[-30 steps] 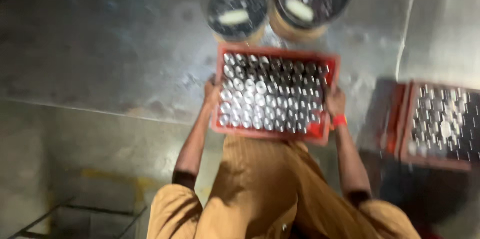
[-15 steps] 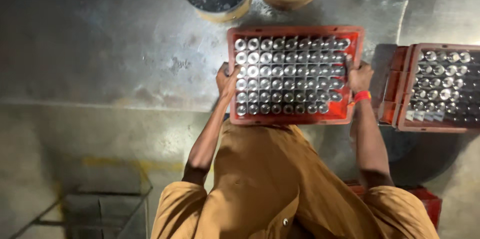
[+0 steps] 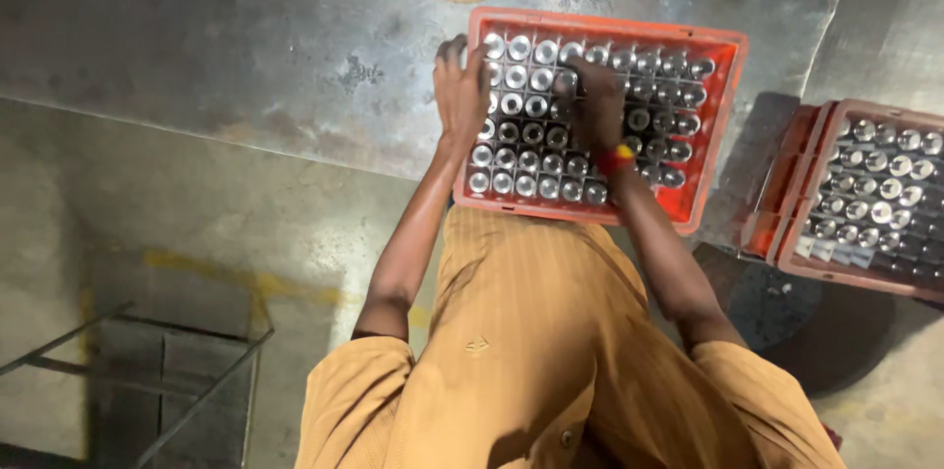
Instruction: The person stands at a metal workbench and handles small metal cup-shaped components from a red grid tray, picking them up, dipping some into buckets of dark granular material, and arranging the components back into the tray cells one at a time.
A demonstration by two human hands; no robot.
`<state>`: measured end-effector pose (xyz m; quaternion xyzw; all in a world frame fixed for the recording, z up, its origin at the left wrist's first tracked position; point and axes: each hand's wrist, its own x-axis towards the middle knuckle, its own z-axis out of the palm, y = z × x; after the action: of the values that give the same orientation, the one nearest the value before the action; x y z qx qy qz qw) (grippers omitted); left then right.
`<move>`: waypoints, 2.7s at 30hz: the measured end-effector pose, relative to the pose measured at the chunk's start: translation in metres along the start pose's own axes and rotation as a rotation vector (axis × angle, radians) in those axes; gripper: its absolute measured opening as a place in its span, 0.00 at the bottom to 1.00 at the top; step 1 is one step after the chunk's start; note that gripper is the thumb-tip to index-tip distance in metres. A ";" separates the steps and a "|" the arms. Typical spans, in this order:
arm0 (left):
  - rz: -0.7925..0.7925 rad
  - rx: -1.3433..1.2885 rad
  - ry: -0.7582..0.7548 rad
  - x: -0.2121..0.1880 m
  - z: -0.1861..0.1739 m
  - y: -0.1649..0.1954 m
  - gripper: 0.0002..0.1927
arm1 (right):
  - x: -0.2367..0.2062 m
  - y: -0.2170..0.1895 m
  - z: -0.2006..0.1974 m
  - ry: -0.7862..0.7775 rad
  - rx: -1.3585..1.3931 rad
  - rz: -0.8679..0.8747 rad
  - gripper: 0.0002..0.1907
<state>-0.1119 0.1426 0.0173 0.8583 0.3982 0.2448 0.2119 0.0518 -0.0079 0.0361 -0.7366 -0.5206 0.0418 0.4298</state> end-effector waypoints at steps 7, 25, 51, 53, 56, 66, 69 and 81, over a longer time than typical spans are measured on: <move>0.008 0.327 -0.028 0.041 0.014 0.015 0.31 | 0.060 -0.034 0.047 -0.147 -0.279 -0.094 0.13; -0.718 -1.299 -0.182 0.024 -0.009 -0.003 0.19 | 0.033 0.000 0.020 0.002 0.745 0.518 0.13; -0.040 0.175 -0.135 0.003 0.025 0.007 0.24 | 0.021 -0.031 0.059 -0.129 -0.252 -0.022 0.10; 0.061 0.069 -0.120 0.001 0.016 -0.002 0.22 | 0.024 -0.025 0.048 -0.202 -0.159 -0.036 0.10; 0.106 -0.264 -0.012 -0.001 -0.002 -0.020 0.17 | 0.021 -0.013 0.024 -0.245 0.003 -0.018 0.09; -0.368 -0.758 -0.149 -0.036 -0.003 0.000 0.21 | -0.018 -0.036 0.037 -0.083 0.372 0.340 0.15; 0.031 -0.179 -0.132 -0.042 -0.003 0.003 0.25 | -0.015 -0.039 0.048 -0.096 -0.003 0.058 0.17; -0.084 0.190 -0.104 -0.068 0.015 0.007 0.31 | -0.026 -0.048 0.055 -0.121 -0.282 -0.062 0.16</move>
<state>-0.1374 0.0825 -0.0078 0.8685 0.4439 0.1521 0.1599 -0.0236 0.0078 0.0241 -0.7694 -0.5687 -0.0010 0.2909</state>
